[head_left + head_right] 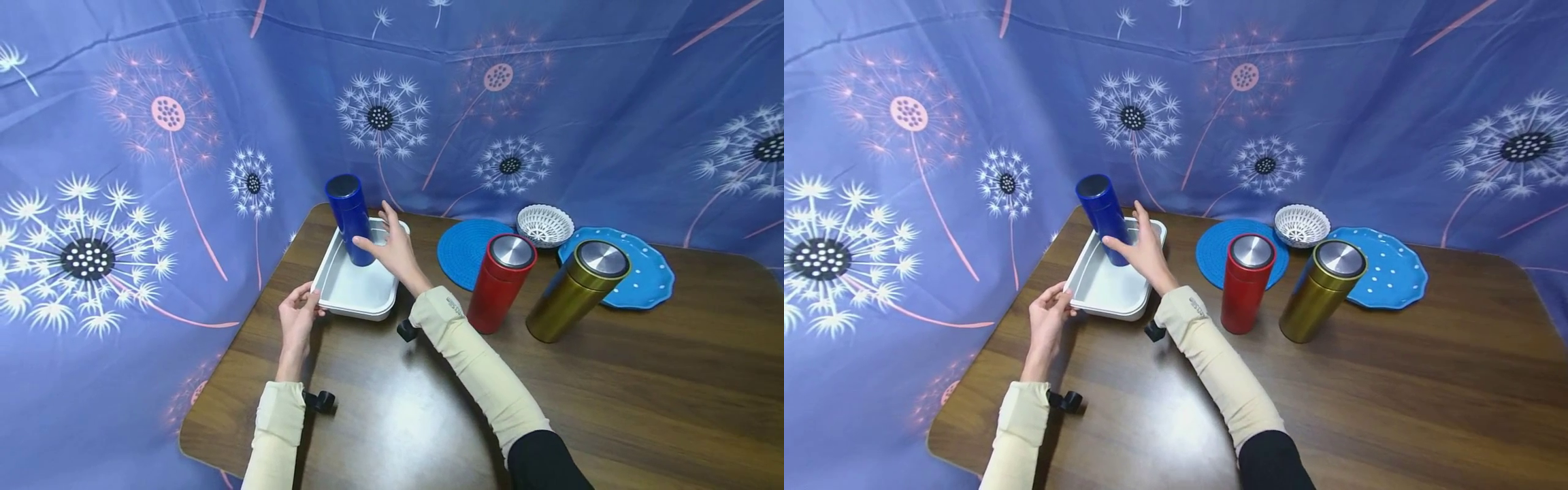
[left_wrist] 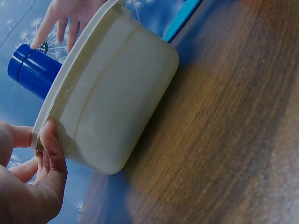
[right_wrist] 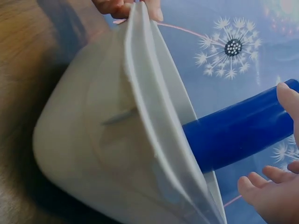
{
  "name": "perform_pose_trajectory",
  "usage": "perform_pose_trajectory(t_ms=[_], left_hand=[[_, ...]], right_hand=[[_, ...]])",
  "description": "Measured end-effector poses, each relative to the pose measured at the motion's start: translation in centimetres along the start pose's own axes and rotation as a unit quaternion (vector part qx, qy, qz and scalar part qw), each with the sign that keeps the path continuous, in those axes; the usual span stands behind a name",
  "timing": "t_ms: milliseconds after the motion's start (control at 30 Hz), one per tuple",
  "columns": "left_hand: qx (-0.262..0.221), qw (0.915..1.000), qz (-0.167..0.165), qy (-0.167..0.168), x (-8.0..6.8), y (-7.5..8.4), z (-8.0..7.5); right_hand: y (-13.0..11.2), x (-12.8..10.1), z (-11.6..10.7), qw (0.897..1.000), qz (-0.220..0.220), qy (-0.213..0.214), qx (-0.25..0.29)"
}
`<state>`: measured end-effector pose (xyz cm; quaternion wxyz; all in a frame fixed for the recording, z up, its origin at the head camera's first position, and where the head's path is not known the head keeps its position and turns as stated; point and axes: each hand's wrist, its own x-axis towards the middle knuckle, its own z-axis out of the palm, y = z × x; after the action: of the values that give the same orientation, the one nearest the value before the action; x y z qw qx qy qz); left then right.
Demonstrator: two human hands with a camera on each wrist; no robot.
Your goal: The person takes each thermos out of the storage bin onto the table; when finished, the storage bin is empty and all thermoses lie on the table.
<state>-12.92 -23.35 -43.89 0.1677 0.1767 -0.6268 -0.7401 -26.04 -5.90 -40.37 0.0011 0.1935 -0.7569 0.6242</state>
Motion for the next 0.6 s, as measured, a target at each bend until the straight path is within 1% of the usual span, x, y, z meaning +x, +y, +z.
perform_pose_trajectory(t_ms=[100,300,467,600], left_hand=[[0.002,1.0000,-0.001,0.001,0.2,-0.3,-0.1],[0.000,0.9998,0.014,0.016,1.2,-2.1,-0.6],[-0.003,0.9997,0.018,0.019,1.2,-2.4,-0.5],[0.000,0.9997,0.016,0.021,1.0,-2.4,-0.5]], right_hand=[[0.2,0.7,0.4,1.000,0.010,-0.009,0.003],[0.8,2.1,1.4,1.000,0.016,-0.010,-0.013],[1.3,3.3,2.2,1.000,0.011,0.003,-0.025],[1.3,3.7,2.9,0.999,0.017,0.005,-0.028]])
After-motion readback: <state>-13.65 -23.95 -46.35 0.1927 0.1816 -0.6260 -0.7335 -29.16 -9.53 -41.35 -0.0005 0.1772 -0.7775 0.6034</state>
